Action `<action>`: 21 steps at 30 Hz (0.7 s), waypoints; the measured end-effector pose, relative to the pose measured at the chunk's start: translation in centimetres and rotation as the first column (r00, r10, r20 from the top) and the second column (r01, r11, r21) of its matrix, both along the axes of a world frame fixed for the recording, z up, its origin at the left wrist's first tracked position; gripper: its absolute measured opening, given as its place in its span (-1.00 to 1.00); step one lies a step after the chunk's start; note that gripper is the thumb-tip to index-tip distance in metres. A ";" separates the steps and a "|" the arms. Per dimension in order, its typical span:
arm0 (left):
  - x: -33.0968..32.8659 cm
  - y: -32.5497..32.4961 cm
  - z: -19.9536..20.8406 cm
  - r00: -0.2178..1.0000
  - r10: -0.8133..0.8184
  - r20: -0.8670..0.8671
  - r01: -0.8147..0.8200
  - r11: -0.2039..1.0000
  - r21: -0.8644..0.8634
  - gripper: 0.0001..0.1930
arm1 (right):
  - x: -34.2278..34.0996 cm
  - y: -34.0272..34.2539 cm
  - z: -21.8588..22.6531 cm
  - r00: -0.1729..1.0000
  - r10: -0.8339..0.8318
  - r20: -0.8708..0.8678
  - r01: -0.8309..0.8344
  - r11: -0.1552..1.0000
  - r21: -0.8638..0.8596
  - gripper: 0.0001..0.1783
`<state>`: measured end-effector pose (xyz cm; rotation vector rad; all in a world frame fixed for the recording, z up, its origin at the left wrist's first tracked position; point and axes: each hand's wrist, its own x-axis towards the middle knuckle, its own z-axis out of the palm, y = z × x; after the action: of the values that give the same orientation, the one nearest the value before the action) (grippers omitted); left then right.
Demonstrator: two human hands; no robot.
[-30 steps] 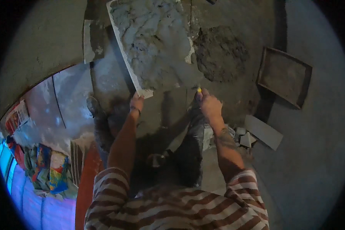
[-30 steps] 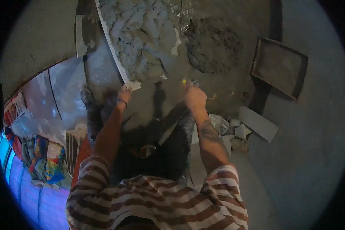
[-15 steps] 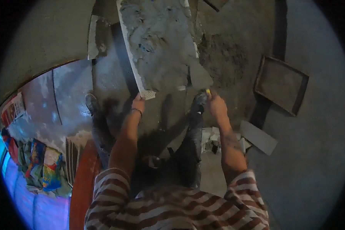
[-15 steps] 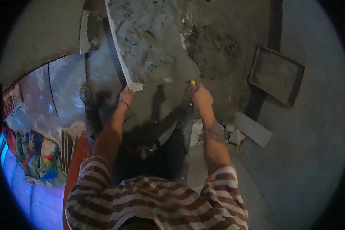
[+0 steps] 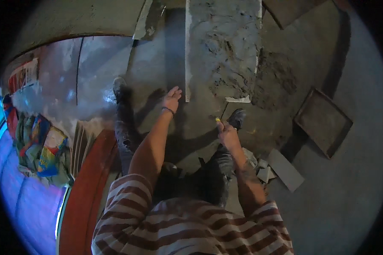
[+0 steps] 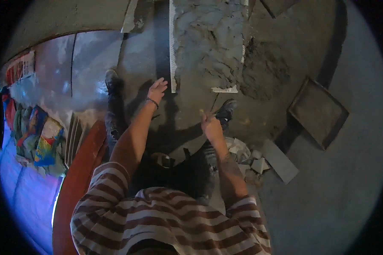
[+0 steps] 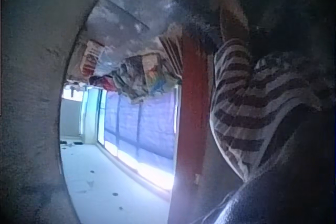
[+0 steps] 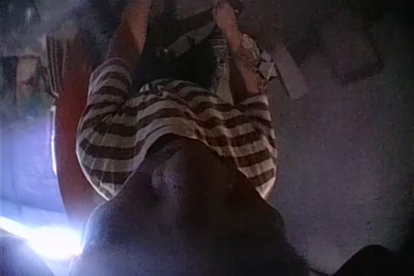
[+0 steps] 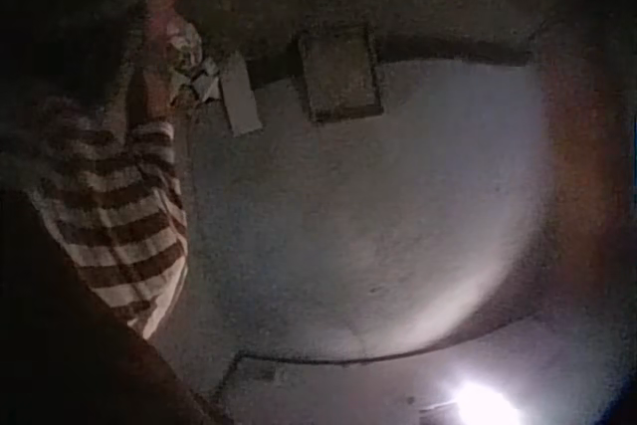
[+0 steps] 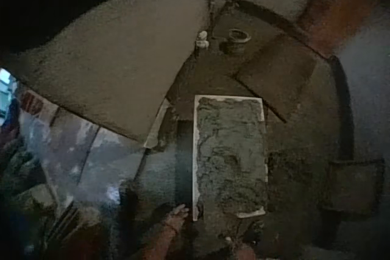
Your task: The person applies cement to the back of a tile using a trowel.
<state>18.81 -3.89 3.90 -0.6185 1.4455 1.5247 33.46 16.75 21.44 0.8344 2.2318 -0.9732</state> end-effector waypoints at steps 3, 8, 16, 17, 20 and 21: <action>-1.0 -0.1 -0.4 0.999 -0.037 -0.022 0.037 0.999 0.017 -0.57 | -0.1 -0.1 -0.2 0.956 -0.059 0.287 0.069 0.997 -0.028 -0.72; -0.2 -0.4 -0.5 0.982 -0.138 -0.130 0.119 0.982 -0.145 -0.59 | -1.0 -0.6 2.2 0.971 0.032 0.237 -0.063 0.990 0.124 -0.64; 0.0 6.0 4.1 0.810 -0.519 -0.273 0.388 0.823 -0.415 -0.53 | 0.0 10.2 5.0 0.899 0.185 0.398 -0.310 0.910 0.277 -0.64; -0.1 5.3 3.5 0.804 -0.525 -0.279 0.369 0.808 -0.459 -0.53 | 0.7 10.5 4.3 0.929 0.100 0.357 -0.224 0.918 0.327 -0.64; -0.5 3.8 2.7 0.793 -0.543 -0.276 0.357 0.781 -0.512 -0.52 | 1.7 9.1 5.9 0.972 -0.044 0.233 -0.040 0.937 0.346 -0.64; -0.4 3.6 2.6 0.786 -0.555 -0.272 0.371 0.775 -0.512 -0.51 | 1.4 8.6 7.1 0.981 -0.113 0.156 0.057 0.944 0.324 -0.61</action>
<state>18.37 -0.32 6.50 -0.1393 2.1130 0.9511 34.82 25.33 28.56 1.1212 2.2464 -0.5559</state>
